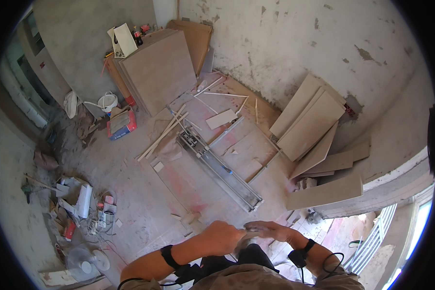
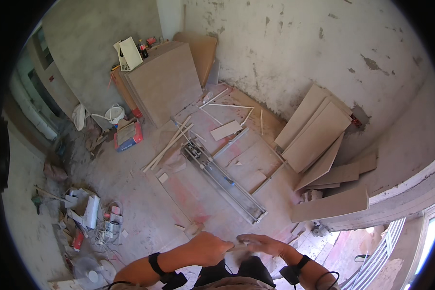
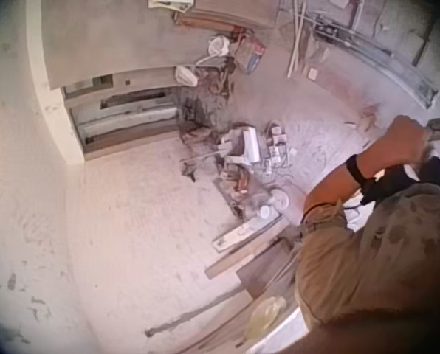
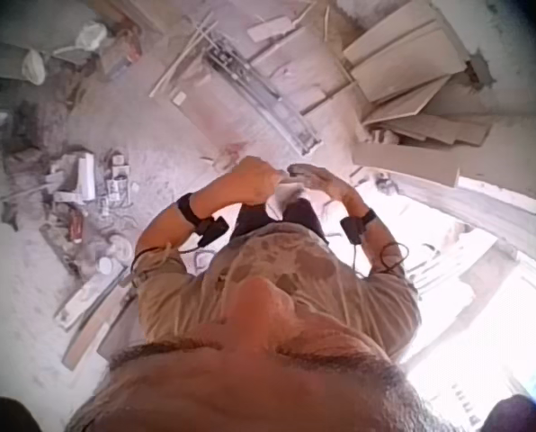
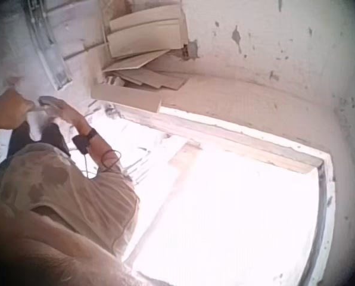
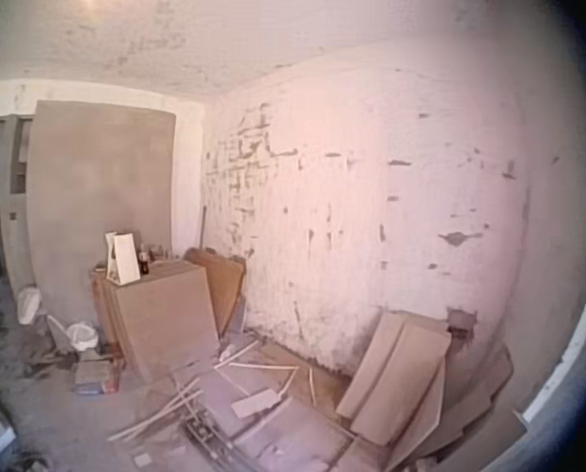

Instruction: The recorder measures a wall area and then uses a manual tile cutter to score and snap a ceramic tile.

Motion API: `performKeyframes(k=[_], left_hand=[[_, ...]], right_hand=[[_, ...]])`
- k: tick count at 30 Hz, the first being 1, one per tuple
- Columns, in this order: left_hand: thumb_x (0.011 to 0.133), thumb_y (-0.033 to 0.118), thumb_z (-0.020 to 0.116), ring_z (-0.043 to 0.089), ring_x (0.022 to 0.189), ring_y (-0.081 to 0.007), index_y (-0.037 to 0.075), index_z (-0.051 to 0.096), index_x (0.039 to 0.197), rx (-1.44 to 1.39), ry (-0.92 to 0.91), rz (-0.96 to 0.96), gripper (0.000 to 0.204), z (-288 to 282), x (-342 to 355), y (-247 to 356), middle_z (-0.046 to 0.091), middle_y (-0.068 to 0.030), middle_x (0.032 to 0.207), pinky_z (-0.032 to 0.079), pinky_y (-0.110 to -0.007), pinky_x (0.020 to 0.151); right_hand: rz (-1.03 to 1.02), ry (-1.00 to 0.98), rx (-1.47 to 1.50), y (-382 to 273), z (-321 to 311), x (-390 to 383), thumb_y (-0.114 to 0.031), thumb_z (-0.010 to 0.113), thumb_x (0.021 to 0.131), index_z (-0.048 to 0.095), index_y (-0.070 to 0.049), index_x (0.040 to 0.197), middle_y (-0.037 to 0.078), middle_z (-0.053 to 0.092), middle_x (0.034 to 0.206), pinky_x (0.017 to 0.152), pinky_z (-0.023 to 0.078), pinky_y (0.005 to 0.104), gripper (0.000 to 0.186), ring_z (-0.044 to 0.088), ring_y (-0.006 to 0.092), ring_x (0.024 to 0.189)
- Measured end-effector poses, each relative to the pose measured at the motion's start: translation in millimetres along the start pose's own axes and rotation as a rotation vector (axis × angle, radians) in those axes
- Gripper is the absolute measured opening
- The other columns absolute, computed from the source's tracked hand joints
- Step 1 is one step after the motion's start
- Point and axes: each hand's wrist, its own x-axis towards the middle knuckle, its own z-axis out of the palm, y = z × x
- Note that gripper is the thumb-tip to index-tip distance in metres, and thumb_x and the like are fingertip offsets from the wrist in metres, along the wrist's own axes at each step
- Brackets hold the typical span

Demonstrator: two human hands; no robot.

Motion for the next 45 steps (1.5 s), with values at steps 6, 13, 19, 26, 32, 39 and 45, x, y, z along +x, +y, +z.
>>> performKeyframes(k=[6,13,19,26,32,39,45], left_hand=[[0.075,0.013,0.053,0.061,0.063,-0.0366,0.007,0.059,0.088,0.250,-0.146,0.184,0.015,-65.3,2.3,-12.8,0.061,-0.0141,0.064,0.045,-0.047,0.052],[0.069,0.018,0.072,0.050,0.108,-0.0355,-0.003,0.045,0.125,0.092,1.196,-0.397,0.066,-78.0,-13.6,-34.2,0.052,-0.0225,0.118,0.039,-0.046,0.095],[0.064,0.029,0.081,0.045,0.119,-0.0369,-0.007,0.030,0.133,-0.287,1.043,-0.653,0.092,90.1,89.9,-106.1,0.042,-0.0258,0.131,0.039,-0.042,0.096],[0.080,0.014,0.067,0.058,0.097,-0.0251,-0.006,0.051,0.116,-0.665,1.330,-0.700,0.044,106.0,119.6,-198.3,0.059,-0.0151,0.107,0.047,-0.035,0.083],[0.085,0.017,0.062,0.060,0.082,-0.0152,-0.001,0.056,0.112,-0.812,1.367,-0.817,0.033,50.9,71.0,-245.6,0.061,-0.0075,0.101,0.051,-0.028,0.071],[0.090,0.037,0.054,0.054,0.103,-0.0219,0.003,0.046,0.122,-0.438,1.326,-0.822,0.048,33.8,121.7,-326.9,0.054,-0.0083,0.116,0.047,-0.033,0.085],[0.095,0.054,0.024,0.046,0.116,-0.0249,0.005,0.043,0.129,-1.676,1.627,-0.715,0.063,142.1,133.4,-507.2,0.048,-0.0067,0.130,0.037,-0.037,0.099]], right_hand=[[-0.438,0.151,-0.491,1.2,33.0,67.6,-0.022,0.072,0.076,0.061,-0.003,0.107,0.016,0.064,0.093,0.072,0.050,0.0380,0.037,0.063,0.0327,0.082],[-0.586,0.605,-0.599,-96.2,-5.0,142.5,-0.022,0.064,0.082,0.058,-0.001,0.073,0.018,0.058,0.063,0.045,0.044,0.0447,0.024,0.056,0.0373,0.050],[-0.627,0.656,-0.486,-192.9,-24.6,166.5,-0.023,0.061,0.083,0.054,0.001,0.087,0.019,0.056,0.061,0.049,0.045,0.0458,0.025,0.057,0.0376,0.052],[-0.755,0.453,-0.674,-201.7,-28.1,188.6,-0.025,0.066,0.078,0.050,0.000,0.111,0.014,0.058,0.073,0.054,0.046,0.0414,0.044,0.058,0.0336,0.062],[-0.403,0.277,-0.384,-68.3,-147.7,189.4,-0.025,0.062,0.083,0.059,-0.004,0.109,0.019,0.064,0.088,0.069,0.050,0.0382,0.034,0.063,0.0322,0.079],[0.566,0.903,-0.206,192.2,-180.9,49.6,-0.024,0.054,0.085,0.061,0.003,0.079,0.016,0.062,0.071,0.061,0.049,0.0374,0.028,0.062,0.0292,0.065],[0.871,0.986,0.112,303.0,-146.8,28.1,-0.023,0.054,0.086,0.062,0.006,0.077,0.013,0.062,0.061,0.052,0.050,0.0329,0.032,0.062,0.0211,0.053]])
